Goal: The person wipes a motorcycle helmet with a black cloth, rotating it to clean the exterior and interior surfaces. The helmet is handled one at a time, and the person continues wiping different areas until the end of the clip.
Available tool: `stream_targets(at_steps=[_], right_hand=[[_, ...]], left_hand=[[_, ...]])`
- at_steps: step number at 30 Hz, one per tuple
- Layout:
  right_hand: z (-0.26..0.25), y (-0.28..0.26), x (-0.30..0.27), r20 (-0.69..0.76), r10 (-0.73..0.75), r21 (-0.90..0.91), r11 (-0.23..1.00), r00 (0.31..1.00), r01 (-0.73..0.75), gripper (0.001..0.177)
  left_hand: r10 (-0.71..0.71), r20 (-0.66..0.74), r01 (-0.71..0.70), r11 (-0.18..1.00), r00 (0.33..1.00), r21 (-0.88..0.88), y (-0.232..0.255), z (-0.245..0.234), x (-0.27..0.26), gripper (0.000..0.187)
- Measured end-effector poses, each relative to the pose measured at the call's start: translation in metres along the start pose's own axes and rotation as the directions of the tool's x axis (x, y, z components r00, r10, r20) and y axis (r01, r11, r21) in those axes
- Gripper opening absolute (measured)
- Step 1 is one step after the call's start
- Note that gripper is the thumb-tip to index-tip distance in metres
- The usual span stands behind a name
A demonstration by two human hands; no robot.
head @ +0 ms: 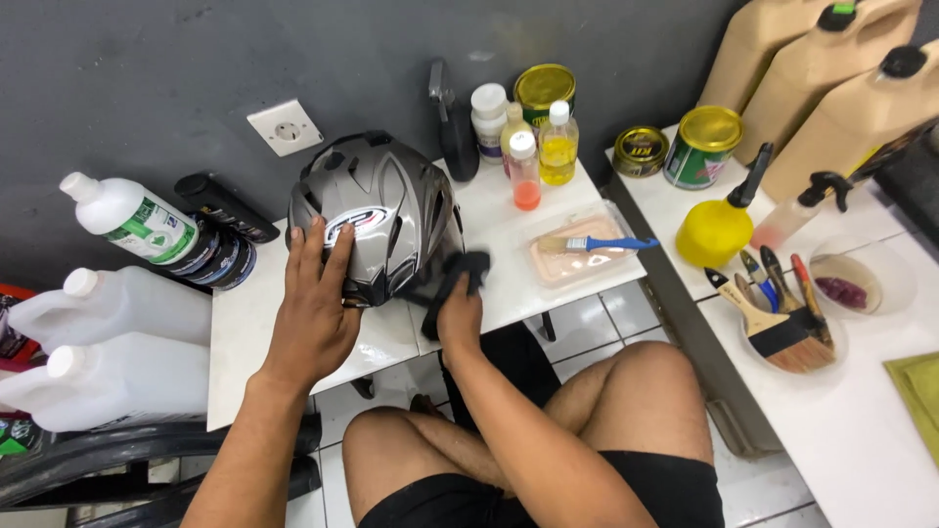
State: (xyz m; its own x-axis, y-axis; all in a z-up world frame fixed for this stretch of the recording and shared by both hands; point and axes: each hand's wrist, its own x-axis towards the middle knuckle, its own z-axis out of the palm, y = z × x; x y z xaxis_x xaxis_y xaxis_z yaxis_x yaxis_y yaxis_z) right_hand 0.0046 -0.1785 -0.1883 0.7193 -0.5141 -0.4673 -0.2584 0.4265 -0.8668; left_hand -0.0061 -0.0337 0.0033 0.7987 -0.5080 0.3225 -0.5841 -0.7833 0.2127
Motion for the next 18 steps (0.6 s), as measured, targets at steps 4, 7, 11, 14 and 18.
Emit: stream_targets(at_steps=[4,7,11,14,18], right_hand=[[-0.041,0.022,-0.015,-0.020,0.249,0.293,0.927,0.968,-0.233,0.057],[-0.076,-0.004,-0.024,0.104,0.212,0.552,0.801,0.972,-0.234,0.046],[-0.080,-0.098,-0.031,0.204,-0.243,0.707,0.707,0.948,0.029,0.046],[-0.042,-0.179,-0.043,0.136,-0.375,0.509,0.820,0.917,0.260,0.044],[0.013,-0.222,-0.044,0.515,-0.313,-0.530,0.616,0.798,0.583,0.084]], left_hand=[[-0.112,-0.016,0.107,0.976,0.994,-0.188,0.000,-0.003,-0.007,0.088],[-0.388,-0.170,0.267,0.834,0.906,-0.482,-0.004,0.013,-0.029,0.086],[-0.785,0.215,-0.012,-0.272,0.581,-0.962,0.014,0.043,-0.040,0.035],[-0.504,0.504,-0.146,-0.794,0.701,-0.591,0.023,0.034,-0.026,0.062],[-0.510,0.454,-0.116,-0.748,0.731,-0.653,0.015,0.063,-0.012,0.044]])
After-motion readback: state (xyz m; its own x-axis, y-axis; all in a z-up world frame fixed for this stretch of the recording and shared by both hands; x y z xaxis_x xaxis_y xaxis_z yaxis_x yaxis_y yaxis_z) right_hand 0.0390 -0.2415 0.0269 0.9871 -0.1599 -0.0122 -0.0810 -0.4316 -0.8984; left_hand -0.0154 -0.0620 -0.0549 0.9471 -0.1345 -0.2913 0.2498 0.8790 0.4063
